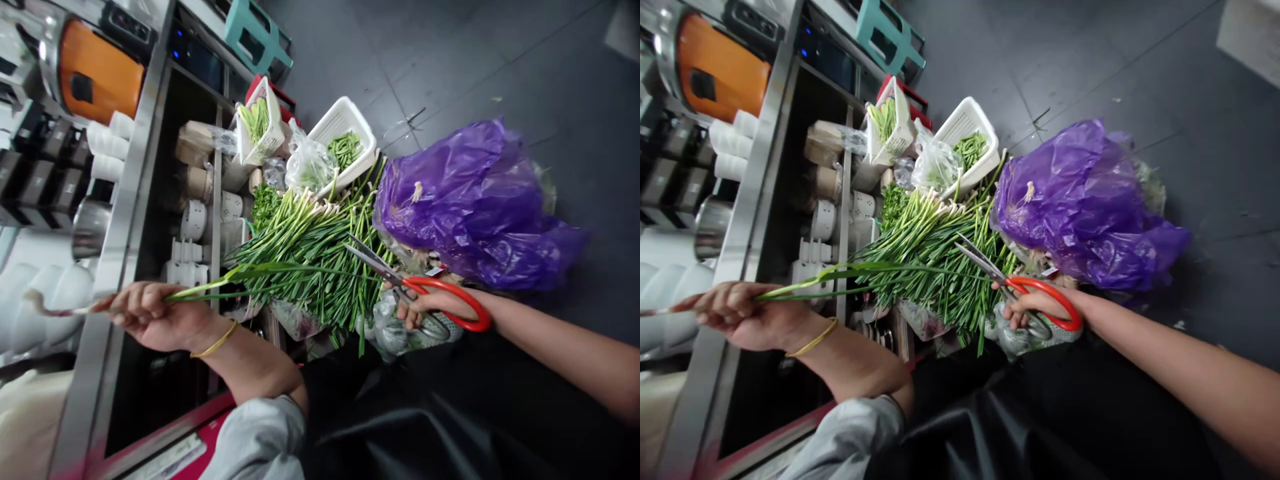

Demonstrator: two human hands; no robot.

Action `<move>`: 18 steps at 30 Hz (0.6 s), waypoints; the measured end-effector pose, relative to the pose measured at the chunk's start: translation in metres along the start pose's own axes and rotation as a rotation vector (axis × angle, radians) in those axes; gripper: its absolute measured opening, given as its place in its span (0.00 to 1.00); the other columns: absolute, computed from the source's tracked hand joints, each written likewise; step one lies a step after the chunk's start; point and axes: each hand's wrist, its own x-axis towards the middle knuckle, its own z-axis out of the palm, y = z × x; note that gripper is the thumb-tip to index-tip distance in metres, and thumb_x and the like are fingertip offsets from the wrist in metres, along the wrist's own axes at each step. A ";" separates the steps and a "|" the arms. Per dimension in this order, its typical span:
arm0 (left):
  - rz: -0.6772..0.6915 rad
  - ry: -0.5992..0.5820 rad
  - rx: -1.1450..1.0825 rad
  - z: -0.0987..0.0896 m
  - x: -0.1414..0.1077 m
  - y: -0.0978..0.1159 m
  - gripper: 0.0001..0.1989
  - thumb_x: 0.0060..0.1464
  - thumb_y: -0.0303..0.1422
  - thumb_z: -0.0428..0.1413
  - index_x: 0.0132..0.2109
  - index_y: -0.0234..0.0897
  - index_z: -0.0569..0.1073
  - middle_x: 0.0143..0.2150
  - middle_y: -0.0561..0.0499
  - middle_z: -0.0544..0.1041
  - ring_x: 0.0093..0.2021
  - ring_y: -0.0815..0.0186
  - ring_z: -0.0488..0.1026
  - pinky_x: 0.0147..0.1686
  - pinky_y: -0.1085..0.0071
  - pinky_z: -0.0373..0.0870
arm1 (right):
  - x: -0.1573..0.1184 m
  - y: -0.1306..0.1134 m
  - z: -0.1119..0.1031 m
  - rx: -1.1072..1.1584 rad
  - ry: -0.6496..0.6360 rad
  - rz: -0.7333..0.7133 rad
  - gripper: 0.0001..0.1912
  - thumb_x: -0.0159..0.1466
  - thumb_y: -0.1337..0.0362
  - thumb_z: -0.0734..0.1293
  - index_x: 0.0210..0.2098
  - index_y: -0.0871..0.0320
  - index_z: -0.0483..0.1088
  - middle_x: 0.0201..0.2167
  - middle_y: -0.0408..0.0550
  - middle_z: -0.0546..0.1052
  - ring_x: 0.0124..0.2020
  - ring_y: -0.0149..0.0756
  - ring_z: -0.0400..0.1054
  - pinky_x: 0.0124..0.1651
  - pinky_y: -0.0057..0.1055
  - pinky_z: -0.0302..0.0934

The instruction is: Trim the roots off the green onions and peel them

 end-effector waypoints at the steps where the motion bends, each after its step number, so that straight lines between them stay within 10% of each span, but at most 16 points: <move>1: 0.019 -0.002 0.008 0.001 0.001 0.000 0.08 0.61 0.27 0.43 0.37 0.37 0.67 0.21 0.61 0.58 0.17 0.75 0.56 0.18 0.80 0.53 | -0.005 0.003 0.000 -0.020 -0.097 -0.006 0.23 0.58 0.69 0.63 0.53 0.48 0.62 0.31 0.38 0.77 0.31 0.33 0.75 0.36 0.31 0.67; 5: 0.090 -0.055 0.071 0.003 0.005 -0.008 0.09 0.61 0.22 0.42 0.38 0.35 0.66 0.23 0.61 0.56 0.18 0.76 0.56 0.20 0.81 0.54 | -0.015 0.005 0.001 -0.146 -0.325 0.034 0.19 0.54 0.69 0.66 0.46 0.53 0.71 0.38 0.39 0.79 0.43 0.38 0.74 0.52 0.39 0.63; 11: 0.087 -0.032 0.066 0.001 0.003 -0.015 0.12 0.67 0.31 0.41 0.38 0.36 0.66 0.21 0.61 0.57 0.16 0.78 0.56 0.17 0.82 0.54 | 0.015 -0.003 0.027 0.045 -0.489 0.094 0.30 0.53 0.68 0.67 0.56 0.55 0.63 0.41 0.46 0.79 0.44 0.39 0.75 0.49 0.36 0.66; 18: 0.021 0.012 0.014 0.005 -0.020 -0.021 0.13 0.67 0.38 0.40 0.38 0.40 0.66 0.23 0.60 0.60 0.18 0.76 0.59 0.18 0.83 0.58 | 0.064 -0.008 0.040 0.053 -0.149 0.034 0.27 0.61 0.54 0.65 0.55 0.60 0.61 0.18 0.36 0.68 0.11 0.24 0.57 0.14 0.20 0.51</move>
